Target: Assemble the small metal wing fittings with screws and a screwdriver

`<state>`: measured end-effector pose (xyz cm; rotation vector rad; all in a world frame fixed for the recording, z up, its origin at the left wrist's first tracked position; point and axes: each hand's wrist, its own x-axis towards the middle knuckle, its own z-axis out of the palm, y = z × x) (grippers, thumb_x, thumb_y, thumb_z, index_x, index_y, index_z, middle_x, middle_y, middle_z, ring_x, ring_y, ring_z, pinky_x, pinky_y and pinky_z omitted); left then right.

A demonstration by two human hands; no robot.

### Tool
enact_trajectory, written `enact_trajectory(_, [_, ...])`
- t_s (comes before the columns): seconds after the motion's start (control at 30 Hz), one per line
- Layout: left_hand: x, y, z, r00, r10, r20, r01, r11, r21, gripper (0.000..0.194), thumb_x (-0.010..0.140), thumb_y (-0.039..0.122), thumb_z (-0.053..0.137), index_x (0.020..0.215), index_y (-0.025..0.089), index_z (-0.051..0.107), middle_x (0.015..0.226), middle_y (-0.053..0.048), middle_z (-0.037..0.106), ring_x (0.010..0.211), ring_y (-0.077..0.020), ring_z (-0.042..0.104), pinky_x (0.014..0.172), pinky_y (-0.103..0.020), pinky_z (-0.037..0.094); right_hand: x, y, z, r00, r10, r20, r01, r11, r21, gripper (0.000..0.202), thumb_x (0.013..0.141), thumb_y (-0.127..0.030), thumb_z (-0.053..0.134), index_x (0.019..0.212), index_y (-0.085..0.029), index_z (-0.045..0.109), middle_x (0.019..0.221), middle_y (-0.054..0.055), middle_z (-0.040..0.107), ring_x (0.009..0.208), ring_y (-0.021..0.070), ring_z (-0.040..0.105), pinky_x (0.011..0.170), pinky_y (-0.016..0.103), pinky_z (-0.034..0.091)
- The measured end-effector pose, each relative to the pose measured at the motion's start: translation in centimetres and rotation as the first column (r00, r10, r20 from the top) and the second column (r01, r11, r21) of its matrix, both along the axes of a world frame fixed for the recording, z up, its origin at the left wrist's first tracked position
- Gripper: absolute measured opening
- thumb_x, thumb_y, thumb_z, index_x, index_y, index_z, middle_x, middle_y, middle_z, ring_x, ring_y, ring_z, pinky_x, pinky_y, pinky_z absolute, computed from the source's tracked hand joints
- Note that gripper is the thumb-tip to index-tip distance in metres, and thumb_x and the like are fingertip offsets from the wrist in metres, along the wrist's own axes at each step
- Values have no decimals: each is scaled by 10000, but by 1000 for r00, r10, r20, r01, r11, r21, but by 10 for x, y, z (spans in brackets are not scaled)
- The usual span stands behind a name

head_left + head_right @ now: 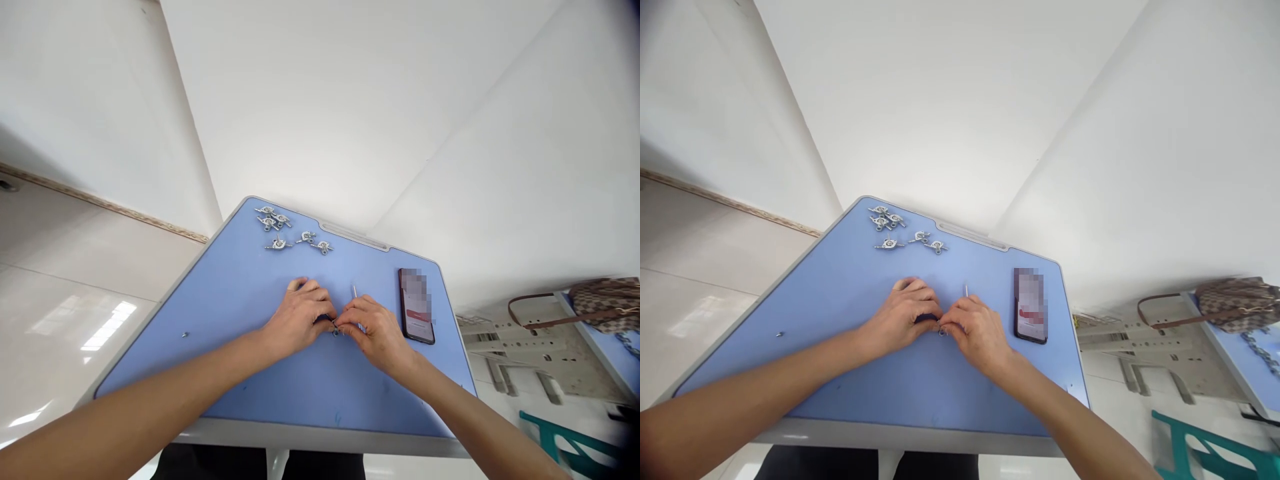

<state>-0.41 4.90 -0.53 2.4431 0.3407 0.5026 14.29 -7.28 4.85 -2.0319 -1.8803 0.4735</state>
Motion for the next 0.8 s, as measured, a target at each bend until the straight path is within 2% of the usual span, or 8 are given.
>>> enact_trajectory(0.17, [1,-1,-2,1000,6,28,-6,1000,-6,60,841,205,669,790,208,701,820,-9,669,927,-204,535,966,-431,293,-2,8,-6,990,-55,-131,52,998,-28,171,843,-136,612,762,-239,721,848,3,710,819,158,593,783,294,453])
enact_trajectory(0.23, [0,-3,-1,1000,20,23,-20,1000,2,52,832,205,680,782,198,693,822,-13,670,936,-211,534,965,-437,291,-5,7,-11,956,-151,-253,146,989,-37,169,840,-159,588,757,-229,717,814,3,705,762,148,600,735,282,468])
enact_trajectory(0.37, [-2,-5,4,994,109,24,-108,994,-18,38,828,216,682,864,210,695,894,-22,691,949,-229,543,890,-421,335,-16,0,-23,720,-430,-544,455,885,-98,151,806,-293,597,801,-202,716,746,8,683,594,123,559,565,256,478])
enact_trajectory(0.43, [-2,-5,6,985,171,4,-170,984,-57,108,825,231,682,931,216,698,903,-31,706,940,-243,560,836,-403,365,-23,-2,-27,588,-459,-666,549,831,-89,188,772,-348,630,819,-187,715,765,17,685,580,118,558,549,256,491])
enact_trajectory(0.53, [-1,-5,7,976,213,-40,-217,949,-227,177,831,219,644,999,212,699,860,-39,721,863,-235,604,772,-370,413,-31,-2,-29,472,-423,-774,628,777,-42,226,745,-387,668,823,-180,716,773,22,683,602,120,572,564,260,514])
enact_trajectory(0.63, [2,-7,7,988,154,6,-123,811,-572,243,851,198,562,1059,209,687,863,-30,729,808,-192,638,754,-324,461,-37,1,-28,395,-387,-833,664,747,-32,234,747,-397,684,829,-182,720,777,24,683,673,139,604,607,270,542])
enact_trajectory(0.7, [5,-9,8,990,140,14,-80,638,-766,240,833,220,565,1034,187,691,848,-31,721,775,-177,641,722,-301,487,-38,3,-29,348,-366,-863,673,739,-42,234,751,-399,692,830,-181,719,787,24,688,681,141,614,631,281,551])
enact_trajectory(0.8, [4,-9,12,987,150,-49,-104,388,-916,251,771,283,652,978,150,703,792,-36,689,713,-164,624,662,-284,510,-40,6,-30,257,-327,-909,687,724,-66,222,744,-393,708,802,-179,708,751,11,683,641,131,608,638,286,549])
